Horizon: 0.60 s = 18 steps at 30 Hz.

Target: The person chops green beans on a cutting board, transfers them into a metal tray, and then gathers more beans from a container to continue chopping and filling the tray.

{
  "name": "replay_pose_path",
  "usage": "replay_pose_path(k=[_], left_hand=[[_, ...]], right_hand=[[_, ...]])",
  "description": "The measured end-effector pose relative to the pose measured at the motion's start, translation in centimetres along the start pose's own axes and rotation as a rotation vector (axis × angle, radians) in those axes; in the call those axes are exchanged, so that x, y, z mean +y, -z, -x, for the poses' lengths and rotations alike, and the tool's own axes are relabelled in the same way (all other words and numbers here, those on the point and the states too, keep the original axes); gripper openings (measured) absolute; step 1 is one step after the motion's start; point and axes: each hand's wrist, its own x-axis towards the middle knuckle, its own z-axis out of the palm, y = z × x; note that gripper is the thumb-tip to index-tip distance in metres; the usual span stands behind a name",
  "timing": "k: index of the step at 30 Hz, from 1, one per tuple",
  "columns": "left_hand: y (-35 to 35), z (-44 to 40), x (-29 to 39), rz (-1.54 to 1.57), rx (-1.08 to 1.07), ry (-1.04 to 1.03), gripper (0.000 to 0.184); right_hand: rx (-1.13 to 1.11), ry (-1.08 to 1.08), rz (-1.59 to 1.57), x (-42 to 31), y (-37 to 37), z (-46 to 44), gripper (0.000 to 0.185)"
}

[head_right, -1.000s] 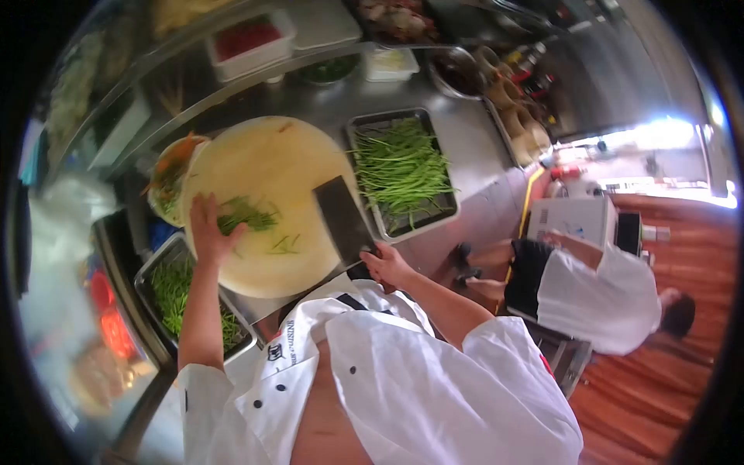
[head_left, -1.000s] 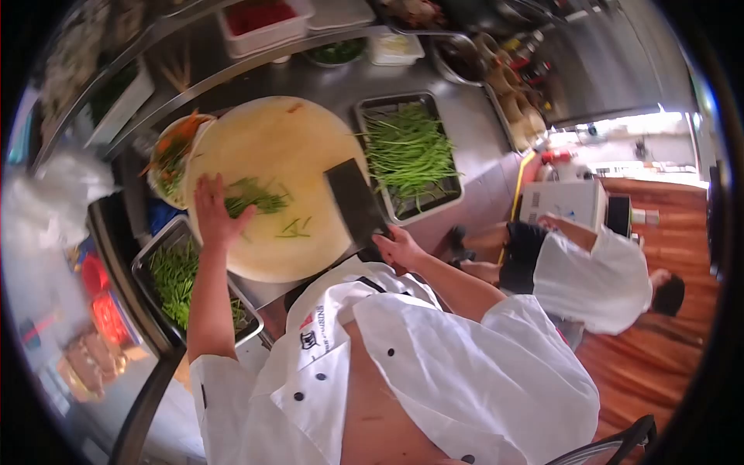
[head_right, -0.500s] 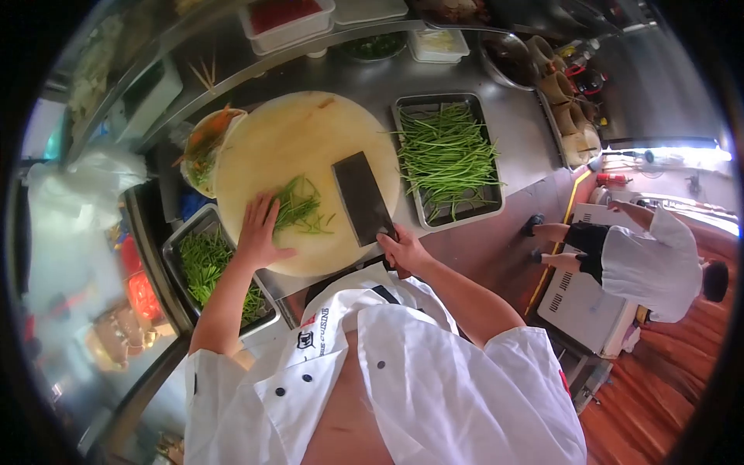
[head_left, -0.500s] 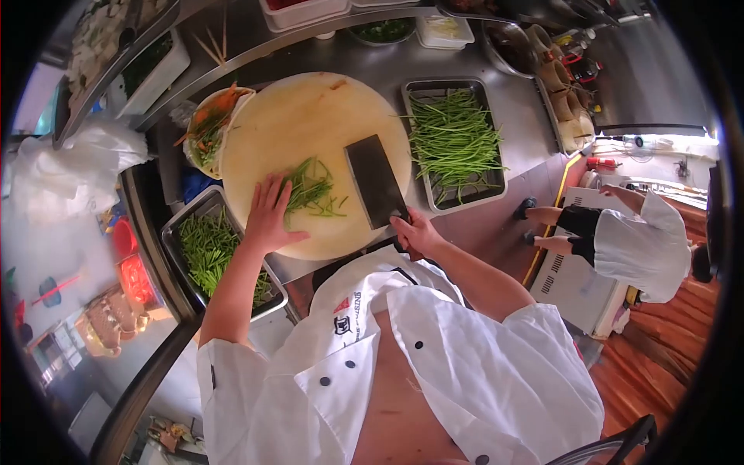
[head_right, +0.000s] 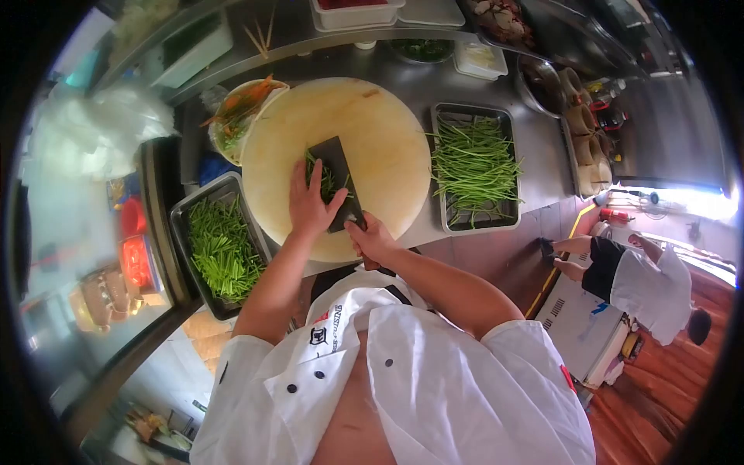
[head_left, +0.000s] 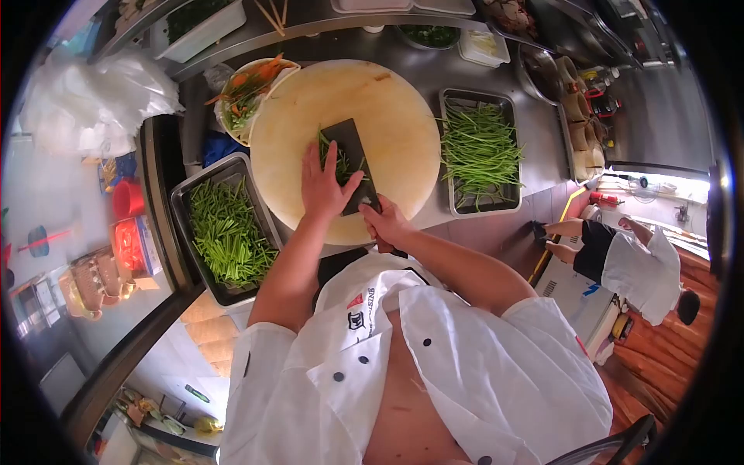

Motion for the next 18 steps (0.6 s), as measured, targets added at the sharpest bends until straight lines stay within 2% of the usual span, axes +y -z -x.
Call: replay_pose_path(k=[7, 9, 12, 18], left_hand=[[-1.0, -0.3, -0.1, 0.206, 0.214, 0.198, 0.051], [-0.8, -0.1, -0.3, 0.211, 0.250, 0.219, 0.048], [0.1, 0.4, -0.8, 0.212, 0.306, 0.265, 0.045], [4.8, 3.0, -2.8, 0.168, 0.426, 0.410, 0.044]], right_hand=[[-0.020, 0.008, -0.032, -0.3, -3.9, -0.5, 0.021], [-0.017, -0.032, 0.059, -0.6, -4.2, -0.5, 0.021], [-0.049, -0.053, 0.020, -1.0, -4.9, -0.5, 0.020], [-0.217, -0.106, 0.159, -3.8, -8.8, 1.0, 0.021]])
